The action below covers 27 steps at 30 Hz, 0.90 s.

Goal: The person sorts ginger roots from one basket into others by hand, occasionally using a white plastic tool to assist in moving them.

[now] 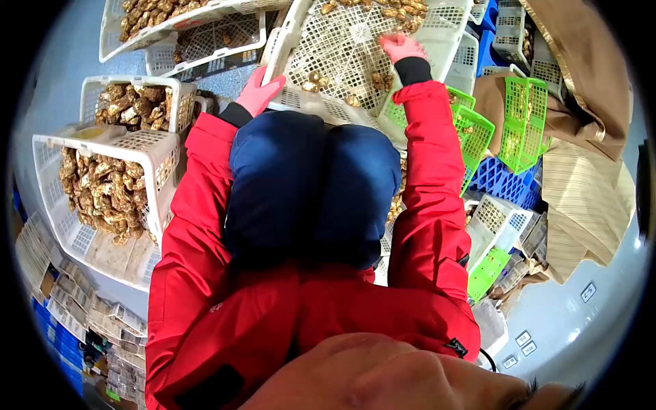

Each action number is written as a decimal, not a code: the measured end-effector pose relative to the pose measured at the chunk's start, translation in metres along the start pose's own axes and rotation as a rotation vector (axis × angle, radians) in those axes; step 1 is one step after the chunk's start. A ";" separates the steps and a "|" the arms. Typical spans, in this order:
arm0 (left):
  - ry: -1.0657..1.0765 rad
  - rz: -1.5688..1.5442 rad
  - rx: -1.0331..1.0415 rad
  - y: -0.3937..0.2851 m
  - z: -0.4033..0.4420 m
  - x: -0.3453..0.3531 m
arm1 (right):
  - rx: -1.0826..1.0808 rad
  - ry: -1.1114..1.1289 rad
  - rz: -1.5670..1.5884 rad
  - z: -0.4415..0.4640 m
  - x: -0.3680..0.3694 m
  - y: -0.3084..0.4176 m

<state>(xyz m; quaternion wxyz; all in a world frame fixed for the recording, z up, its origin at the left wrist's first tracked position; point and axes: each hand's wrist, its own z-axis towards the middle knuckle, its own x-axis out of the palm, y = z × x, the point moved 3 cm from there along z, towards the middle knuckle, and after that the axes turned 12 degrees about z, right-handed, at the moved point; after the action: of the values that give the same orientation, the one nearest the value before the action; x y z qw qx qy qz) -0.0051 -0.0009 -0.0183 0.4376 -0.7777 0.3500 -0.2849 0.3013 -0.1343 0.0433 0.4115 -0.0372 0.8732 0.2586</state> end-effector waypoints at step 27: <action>0.018 0.159 0.025 0.006 0.004 -0.003 | -0.192 0.302 1.664 -0.049 0.024 0.002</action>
<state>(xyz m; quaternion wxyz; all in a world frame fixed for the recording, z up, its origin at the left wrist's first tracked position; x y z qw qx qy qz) -0.0052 0.0015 -0.0256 0.4652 -0.7396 0.4108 -0.2604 0.2511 -0.1527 0.0523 -0.0384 0.5482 0.6357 0.5421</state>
